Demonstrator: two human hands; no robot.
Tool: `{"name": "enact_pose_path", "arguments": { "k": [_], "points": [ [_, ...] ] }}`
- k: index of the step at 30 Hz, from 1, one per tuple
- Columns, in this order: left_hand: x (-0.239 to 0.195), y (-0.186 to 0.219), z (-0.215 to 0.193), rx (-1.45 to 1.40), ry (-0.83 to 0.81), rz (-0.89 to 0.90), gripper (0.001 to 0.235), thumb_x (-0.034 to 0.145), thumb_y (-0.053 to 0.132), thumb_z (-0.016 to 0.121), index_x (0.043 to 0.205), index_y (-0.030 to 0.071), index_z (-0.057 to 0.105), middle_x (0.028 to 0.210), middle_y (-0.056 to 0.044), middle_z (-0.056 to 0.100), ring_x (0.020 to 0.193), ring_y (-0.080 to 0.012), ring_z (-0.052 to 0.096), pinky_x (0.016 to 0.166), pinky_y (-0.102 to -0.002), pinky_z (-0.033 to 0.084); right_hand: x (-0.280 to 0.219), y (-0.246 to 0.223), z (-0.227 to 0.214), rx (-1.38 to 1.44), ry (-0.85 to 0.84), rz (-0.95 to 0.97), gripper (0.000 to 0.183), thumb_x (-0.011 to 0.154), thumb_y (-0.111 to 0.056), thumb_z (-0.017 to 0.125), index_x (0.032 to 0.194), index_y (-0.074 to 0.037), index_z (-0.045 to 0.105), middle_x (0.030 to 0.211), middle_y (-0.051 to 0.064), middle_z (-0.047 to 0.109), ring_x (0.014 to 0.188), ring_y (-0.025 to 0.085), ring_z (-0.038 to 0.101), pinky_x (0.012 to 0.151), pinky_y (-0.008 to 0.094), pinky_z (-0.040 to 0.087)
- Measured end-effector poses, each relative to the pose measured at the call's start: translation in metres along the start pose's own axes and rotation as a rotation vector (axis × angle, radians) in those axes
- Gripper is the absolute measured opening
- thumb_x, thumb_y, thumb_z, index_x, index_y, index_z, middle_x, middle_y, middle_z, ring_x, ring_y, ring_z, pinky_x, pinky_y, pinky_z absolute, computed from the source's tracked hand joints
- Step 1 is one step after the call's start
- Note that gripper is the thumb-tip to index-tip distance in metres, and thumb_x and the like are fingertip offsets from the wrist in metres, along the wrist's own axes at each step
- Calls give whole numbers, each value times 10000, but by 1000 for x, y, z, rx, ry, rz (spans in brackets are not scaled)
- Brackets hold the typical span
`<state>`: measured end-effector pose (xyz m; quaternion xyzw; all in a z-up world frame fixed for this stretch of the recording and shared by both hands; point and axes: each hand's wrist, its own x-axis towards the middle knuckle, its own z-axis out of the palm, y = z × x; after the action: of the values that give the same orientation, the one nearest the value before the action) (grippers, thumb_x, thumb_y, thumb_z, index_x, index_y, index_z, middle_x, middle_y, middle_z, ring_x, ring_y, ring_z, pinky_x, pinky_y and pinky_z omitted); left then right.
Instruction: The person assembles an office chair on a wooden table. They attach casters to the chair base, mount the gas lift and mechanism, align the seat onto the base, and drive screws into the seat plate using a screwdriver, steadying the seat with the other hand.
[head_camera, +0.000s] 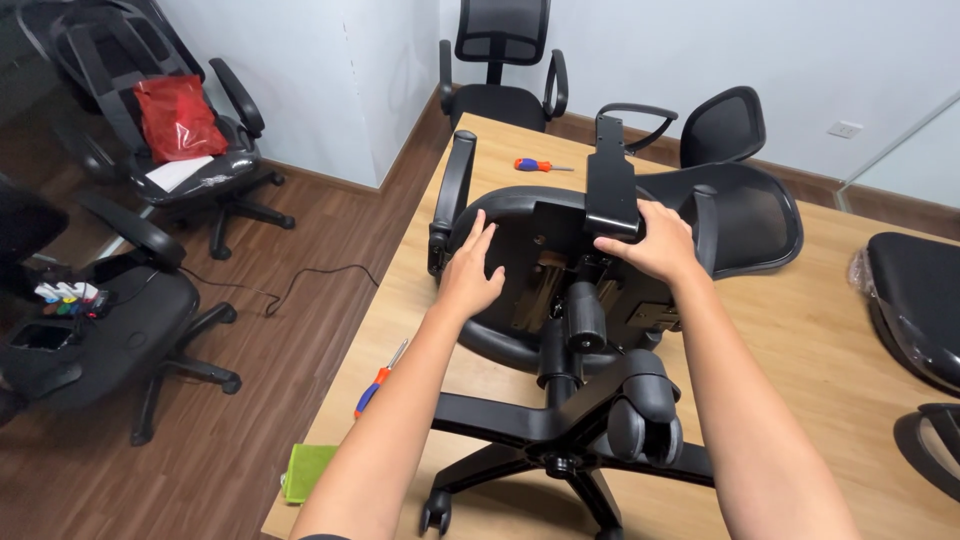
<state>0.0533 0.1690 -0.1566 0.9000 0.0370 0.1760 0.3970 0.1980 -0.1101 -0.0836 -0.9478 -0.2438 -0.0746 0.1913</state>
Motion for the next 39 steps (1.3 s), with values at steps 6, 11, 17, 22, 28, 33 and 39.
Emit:
{"name": "enact_pose_path", "arguments": {
  "k": [6, 11, 17, 22, 28, 33, 39],
  "points": [
    [1, 4, -2, -5, -6, -17, 725, 808, 126, 743, 1479, 74, 473, 1699, -62, 232, 1255, -344, 604, 974, -420, 531, -6, -10, -9, 36, -5, -9, 930, 666, -638, 813, 1398, -96, 629, 1405, 152, 617, 1328, 374, 517, 1116, 498, 384],
    [0, 4, -5, 4, 14, -16, 711, 812, 136, 749, 1471, 79, 489, 1685, -69, 274, 1256, -346, 607, 994, -420, 526, -2, -7, -8, 30, -27, -14, 976, 668, -636, 812, 1448, -95, 584, 1437, 166, 595, 1355, 390, 488, 1126, 504, 363],
    [-3, 0, -4, 15, 36, 3, 627, 801, 147, 771, 1394, 82, 576, 1629, -88, 371, 1271, -357, 589, 1013, -423, 508, 2, -6, -9, 102, -59, 26, 1077, 675, -584, 850, 1486, 13, 468, 1451, 251, 548, 1377, 387, 490, 1132, 477, 379],
    [-10, 2, 0, -48, -48, -51, 527, 807, 178, 760, 1313, 86, 644, 1551, -75, 507, 1129, -286, 695, 985, -388, 541, 6, -2, -2, 244, -12, 58, 911, 810, -469, 803, 1496, 25, 463, 1458, 280, 542, 1365, 383, 523, 1121, 451, 420],
    [-26, 18, -14, -101, -163, -129, 408, 830, 197, 746, 1227, 109, 710, 1296, -102, 705, 1040, -241, 733, 924, -369, 574, -1, -31, -4, 185, 39, 182, 788, 835, -489, 742, 1430, -5, 560, 1367, 252, 631, 1276, 369, 617, 1097, 443, 481],
    [-34, 18, -23, -82, -255, -90, 319, 846, 218, 731, 1139, 94, 757, 1134, -103, 767, 979, -250, 758, 912, -370, 578, -7, -62, -6, -29, 160, 348, 916, 800, -613, 786, 1403, 31, 542, 1333, 269, 551, 1233, 436, 560, 1004, 478, 487],
    [-34, 17, -38, -13, -399, -62, 331, 835, 239, 754, 1129, 89, 766, 1116, -105, 785, 1059, -263, 732, 950, -371, 559, -11, -99, -9, 99, 97, 452, 1151, 697, -582, 877, 1484, 53, 328, 1391, 287, 355, 1182, 453, 586, 1005, 451, 515]
  ]
}}
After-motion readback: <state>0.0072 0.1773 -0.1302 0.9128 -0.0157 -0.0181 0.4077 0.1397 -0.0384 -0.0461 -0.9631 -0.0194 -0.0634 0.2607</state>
